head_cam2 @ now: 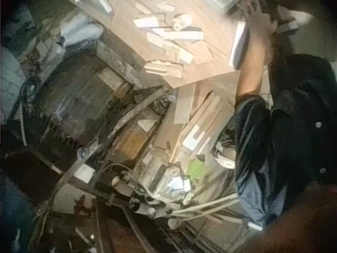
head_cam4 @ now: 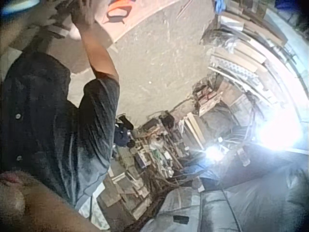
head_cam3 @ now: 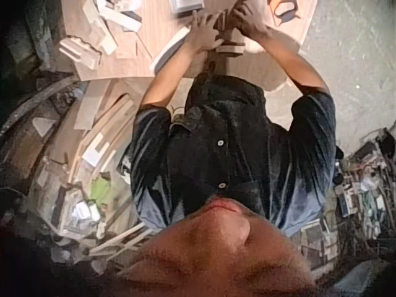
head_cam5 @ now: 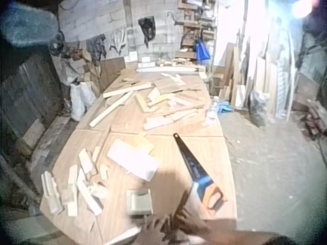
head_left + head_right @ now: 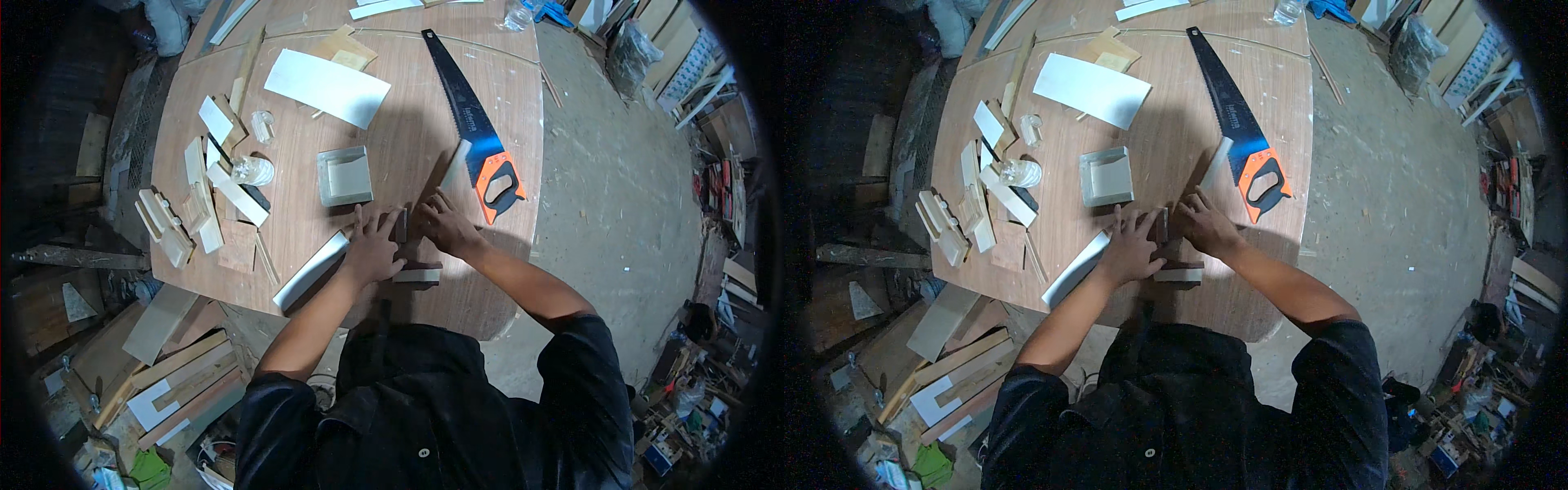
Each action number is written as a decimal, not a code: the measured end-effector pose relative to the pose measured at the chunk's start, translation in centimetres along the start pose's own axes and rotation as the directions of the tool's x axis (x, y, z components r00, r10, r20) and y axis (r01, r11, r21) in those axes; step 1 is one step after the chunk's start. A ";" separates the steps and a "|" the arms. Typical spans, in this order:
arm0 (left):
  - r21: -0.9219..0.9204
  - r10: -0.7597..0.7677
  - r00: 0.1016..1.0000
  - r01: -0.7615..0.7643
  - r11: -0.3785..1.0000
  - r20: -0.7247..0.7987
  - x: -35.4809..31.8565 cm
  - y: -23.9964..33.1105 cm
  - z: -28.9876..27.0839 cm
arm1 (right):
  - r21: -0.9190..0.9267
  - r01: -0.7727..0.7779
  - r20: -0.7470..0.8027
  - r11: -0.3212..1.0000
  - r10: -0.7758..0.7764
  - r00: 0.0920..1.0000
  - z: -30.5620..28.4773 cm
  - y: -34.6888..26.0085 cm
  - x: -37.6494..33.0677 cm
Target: The person fits pieces of wood together to form a small box, saws a wooden board on a table, sands a smaller wood piece by hand, and applies glue to join components.
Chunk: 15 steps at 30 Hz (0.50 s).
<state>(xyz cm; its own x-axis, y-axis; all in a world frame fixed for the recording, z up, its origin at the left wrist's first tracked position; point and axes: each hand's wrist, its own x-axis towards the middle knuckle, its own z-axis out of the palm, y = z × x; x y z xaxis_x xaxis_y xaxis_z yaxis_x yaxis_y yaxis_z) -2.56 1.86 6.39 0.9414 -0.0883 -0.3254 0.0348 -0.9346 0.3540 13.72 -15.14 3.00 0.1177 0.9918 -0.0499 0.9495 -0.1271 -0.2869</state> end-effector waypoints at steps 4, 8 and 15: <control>0.033 -0.011 1.000 0.010 0.999 0.026 0.6 0.3 -0.4 | -0.075 -0.002 0.233 0.997 0.020 0.972 -0.7 0.2 0.5; 0.031 0.028 0.999 -0.029 0.999 0.018 1.2 0.4 -0.8 | 0.066 -0.032 0.082 0.997 0.026 0.996 1.8 1.2 -0.4; 0.020 0.043 0.997 -0.044 0.999 0.056 1.4 -0.2 -1.0 | -0.043 -0.113 -0.203 0.993 0.102 0.974 0.9 -0.4 -1.8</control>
<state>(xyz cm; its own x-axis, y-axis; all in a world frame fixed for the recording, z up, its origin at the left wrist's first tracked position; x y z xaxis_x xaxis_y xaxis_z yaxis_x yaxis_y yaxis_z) -0.94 2.25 6.75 0.9217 -0.1477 -0.3587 -0.0135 -0.9364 0.3507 12.84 -16.85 2.31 0.2704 0.9557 0.1160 0.9418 -0.2376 -0.2380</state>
